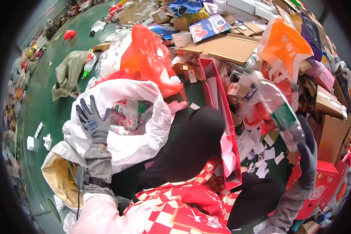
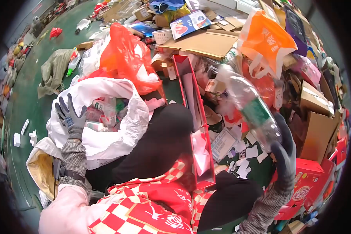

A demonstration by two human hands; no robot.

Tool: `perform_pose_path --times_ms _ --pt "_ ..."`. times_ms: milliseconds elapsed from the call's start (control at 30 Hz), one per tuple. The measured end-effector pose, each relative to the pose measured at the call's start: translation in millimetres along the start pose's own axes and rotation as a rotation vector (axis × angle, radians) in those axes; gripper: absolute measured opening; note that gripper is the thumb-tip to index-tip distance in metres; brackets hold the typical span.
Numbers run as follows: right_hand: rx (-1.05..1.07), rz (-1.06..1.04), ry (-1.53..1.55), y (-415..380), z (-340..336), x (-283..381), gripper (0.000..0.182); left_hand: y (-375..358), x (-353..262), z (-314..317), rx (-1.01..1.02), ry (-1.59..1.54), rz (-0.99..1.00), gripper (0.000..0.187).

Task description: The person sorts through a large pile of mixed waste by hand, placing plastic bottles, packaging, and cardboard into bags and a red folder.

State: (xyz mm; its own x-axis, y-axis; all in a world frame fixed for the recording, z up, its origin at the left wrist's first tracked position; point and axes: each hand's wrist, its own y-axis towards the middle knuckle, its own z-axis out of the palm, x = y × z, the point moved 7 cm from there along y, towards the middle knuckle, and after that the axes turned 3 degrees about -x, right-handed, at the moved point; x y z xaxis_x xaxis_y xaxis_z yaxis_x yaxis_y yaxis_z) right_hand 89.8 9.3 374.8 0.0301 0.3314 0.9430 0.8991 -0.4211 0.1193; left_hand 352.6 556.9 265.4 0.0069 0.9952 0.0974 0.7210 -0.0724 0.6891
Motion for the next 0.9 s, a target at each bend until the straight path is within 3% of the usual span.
perform_pose_path --times_ms 67,100,167,200,267,367,433,467,500,567,633,667,733,800,867,900 --pt "0.184 0.078 0.079 22 73 43 0.077 -2 3 -2 -0.011 0.005 -0.001 0.076" --pt "0.288 0.011 -0.025 41 105 46 0.073 -1 4 3 -0.013 -0.022 -0.020 0.074" --pt "0.569 -0.351 -0.416 49 182 63 0.065 6 -1 -1 -0.066 -0.163 -0.052 0.068" --pt "0.561 -0.500 -0.450 46 218 60 0.065 12 -12 -18 -0.134 -0.208 -0.014 0.063" --pt "0.577 -0.607 -0.496 43 243 62 0.066 25 -29 -34 -0.242 -0.393 0.016 0.058" --pt "0.410 -0.561 -0.294 66 177 45 0.061 41 -80 -68 -0.280 -0.452 0.153 0.050" --pt "0.352 -0.227 -0.176 69 101 2 0.054 44 -117 -83 -0.296 -0.639 0.258 0.050" --pt "0.289 0.022 -0.127 67 54 -43 0.054 46 -138 -90 -0.283 -0.710 0.272 0.052" --pt "0.118 -0.026 -0.161 63 1 -78 0.058 51 -166 -102 -0.260 -0.754 0.321 0.052" --pt "-0.080 0.191 -0.209 29 -98 -149 0.059 52 -223 -120 -0.191 -0.869 0.388 0.052" --pt "-0.425 0.427 -0.198 -22 -188 -229 0.057 48 -288 -137 -0.078 -1.119 0.463 0.052" --pt "-0.540 0.574 -0.333 -52 -241 -304 0.059 46 -319 -148 -0.039 -1.193 0.498 0.054" --pt "-0.666 0.673 0.046 -97 -250 -347 0.050 37 -386 -165 0.067 -1.342 0.642 0.057" --pt "-0.547 0.968 -0.136 -116 -272 -418 0.064 25 -445 -177 0.117 -1.322 0.777 0.061" --pt "-0.439 0.883 -0.421 -109 -277 -441 0.075 7 -485 -171 0.193 -1.257 0.854 0.064" --pt "-0.380 0.974 -0.397 -108 -277 -452 0.084 -3 -497 -162 0.257 -1.211 0.870 0.066"
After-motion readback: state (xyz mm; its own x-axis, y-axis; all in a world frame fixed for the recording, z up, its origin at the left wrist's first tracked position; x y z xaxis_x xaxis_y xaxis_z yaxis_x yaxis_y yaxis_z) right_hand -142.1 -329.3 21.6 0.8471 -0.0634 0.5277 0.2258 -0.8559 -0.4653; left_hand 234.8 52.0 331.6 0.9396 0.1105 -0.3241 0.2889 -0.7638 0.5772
